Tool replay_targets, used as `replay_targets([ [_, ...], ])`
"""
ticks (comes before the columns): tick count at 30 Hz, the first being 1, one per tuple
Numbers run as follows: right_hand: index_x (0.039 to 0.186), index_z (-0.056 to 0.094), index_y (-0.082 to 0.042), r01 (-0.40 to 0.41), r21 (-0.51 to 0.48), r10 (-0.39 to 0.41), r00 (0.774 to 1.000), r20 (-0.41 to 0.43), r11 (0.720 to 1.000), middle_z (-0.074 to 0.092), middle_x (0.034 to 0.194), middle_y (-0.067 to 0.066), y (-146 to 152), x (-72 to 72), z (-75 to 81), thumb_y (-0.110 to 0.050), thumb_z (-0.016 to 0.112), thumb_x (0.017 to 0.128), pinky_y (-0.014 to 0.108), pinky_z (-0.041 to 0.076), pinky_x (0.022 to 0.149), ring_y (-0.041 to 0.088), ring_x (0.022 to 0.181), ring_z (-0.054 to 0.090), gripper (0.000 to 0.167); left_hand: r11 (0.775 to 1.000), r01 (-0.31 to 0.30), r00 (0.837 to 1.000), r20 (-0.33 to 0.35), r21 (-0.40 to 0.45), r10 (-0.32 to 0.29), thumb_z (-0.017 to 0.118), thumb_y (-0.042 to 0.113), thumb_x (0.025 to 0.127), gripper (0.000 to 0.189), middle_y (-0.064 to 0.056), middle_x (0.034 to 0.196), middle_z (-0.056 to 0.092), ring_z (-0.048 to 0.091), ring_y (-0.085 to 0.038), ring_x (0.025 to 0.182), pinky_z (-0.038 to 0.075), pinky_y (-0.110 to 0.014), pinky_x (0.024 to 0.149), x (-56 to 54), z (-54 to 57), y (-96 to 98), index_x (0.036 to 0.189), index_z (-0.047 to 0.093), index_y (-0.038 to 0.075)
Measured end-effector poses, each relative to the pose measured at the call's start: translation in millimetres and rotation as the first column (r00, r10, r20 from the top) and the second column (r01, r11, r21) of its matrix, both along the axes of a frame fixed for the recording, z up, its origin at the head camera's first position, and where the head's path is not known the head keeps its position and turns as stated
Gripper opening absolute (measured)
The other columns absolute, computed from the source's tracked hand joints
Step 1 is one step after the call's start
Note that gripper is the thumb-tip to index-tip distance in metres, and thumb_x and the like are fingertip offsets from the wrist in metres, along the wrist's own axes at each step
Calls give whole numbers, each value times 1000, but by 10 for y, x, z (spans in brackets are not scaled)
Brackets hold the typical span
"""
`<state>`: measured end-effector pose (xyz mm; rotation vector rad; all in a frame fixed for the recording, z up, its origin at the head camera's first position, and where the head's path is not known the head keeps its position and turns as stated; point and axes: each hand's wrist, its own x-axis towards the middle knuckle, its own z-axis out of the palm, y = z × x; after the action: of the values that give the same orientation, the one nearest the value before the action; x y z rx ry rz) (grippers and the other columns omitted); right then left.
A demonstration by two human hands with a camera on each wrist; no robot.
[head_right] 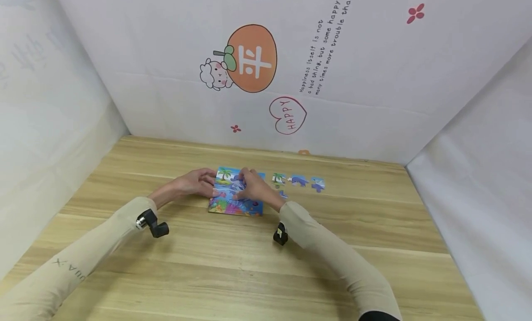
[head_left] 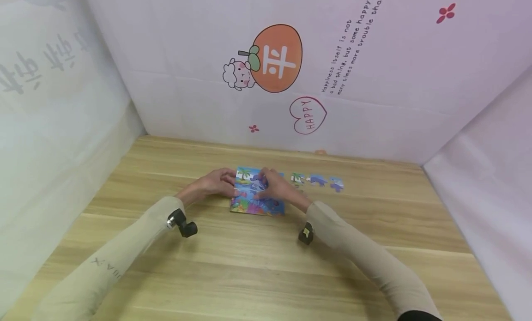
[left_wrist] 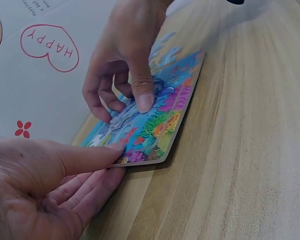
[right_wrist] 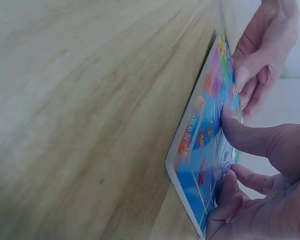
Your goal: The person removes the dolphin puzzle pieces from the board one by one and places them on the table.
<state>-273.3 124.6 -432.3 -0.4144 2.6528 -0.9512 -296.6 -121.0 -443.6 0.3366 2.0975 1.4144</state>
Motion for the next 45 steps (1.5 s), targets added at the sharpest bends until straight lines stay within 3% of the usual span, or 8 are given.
replay_targets([
  [4, 134, 53, 1, 8, -2, -8, 1000, 6, 1000, 57, 128, 22, 1, -8, 25, -17, 87, 87, 47, 58, 104, 36, 119, 58, 61, 1000, 11, 1000, -24, 8, -11, 80, 6, 91, 76, -24, 138, 56, 56, -36, 125, 44, -51, 120, -14, -3, 17, 153, 37, -4],
  [11, 126, 47, 0, -19, -46, 18, 1000, -21, 999, 50, 115, 18, 10, -19, 42, -12, 88, 85, 37, 53, 81, 27, 100, 50, 59, 1000, -4, 999, -40, -3, 4, 80, 5, 90, 75, -25, 137, 57, 58, -36, 123, 47, -50, 118, -23, 3, 36, 152, 39, -4],
  [19, 121, 44, -4, -19, -62, 16, 999, -44, 998, 45, 97, 7, 23, -4, 29, -10, 88, 84, 28, 44, 67, 21, 85, 45, 58, 1000, 14, 999, -36, -2, -14, 79, 5, 90, 78, -27, 138, 55, 61, -37, 122, 47, -51, 119, -30, -9, 37, 154, 35, -6],
  [24, 122, 43, -5, -20, -80, 17, 999, -38, 997, 40, 83, 2, 27, 21, 24, -9, 87, 85, 24, 35, 55, 16, 70, 40, 58, 1000, 28, 999, -42, -1, -28, 78, 5, 91, 79, -29, 138, 54, 62, -39, 123, 45, -53, 120, -21, -10, 28, 155, 33, -7],
  [30, 130, 47, -6, -51, -111, 47, 998, -44, 992, 47, 77, 3, 49, 59, -11, -10, 81, 92, 19, 38, 45, 13, 57, 42, 51, 1000, 6, 999, -45, -23, -7, 79, 5, 91, 77, -28, 139, 55, 60, -40, 125, 46, -52, 119, 20, 6, 23, 154, 36, -6],
  [33, 131, 52, -6, -36, -134, 28, 998, -58, 990, 57, 85, 6, 86, 62, -48, -9, 75, 97, 20, 46, 48, 14, 62, 51, 42, 1000, 0, 999, -50, -23, -1, 78, 6, 91, 76, -27, 138, 56, 58, -40, 127, 48, -50, 118, 39, -3, 19, 153, 37, -6],
  [38, 130, 60, -3, 13, -197, -27, 998, -65, 980, 69, 107, 20, 144, 65, -55, -3, 67, 100, 30, 64, 67, 27, 83, 70, 30, 1000, 14, 998, -67, -14, -15, 76, 6, 92, 77, -29, 139, 55, 56, -42, 130, 50, -50, 116, 54, -15, 10, 155, 34, -7],
  [45, 123, 64, 5, 81, -319, -100, 994, -43, 944, 68, 113, 26, 215, 53, -52, 1, 63, 101, 36, 69, 76, 36, 95, 71, 22, 1000, -1, 998, -66, -5, 1, 77, 3, 91, 76, -30, 139, 55, 58, -42, 128, 50, -49, 117, 70, -7, 26, 153, 35, -8],
])
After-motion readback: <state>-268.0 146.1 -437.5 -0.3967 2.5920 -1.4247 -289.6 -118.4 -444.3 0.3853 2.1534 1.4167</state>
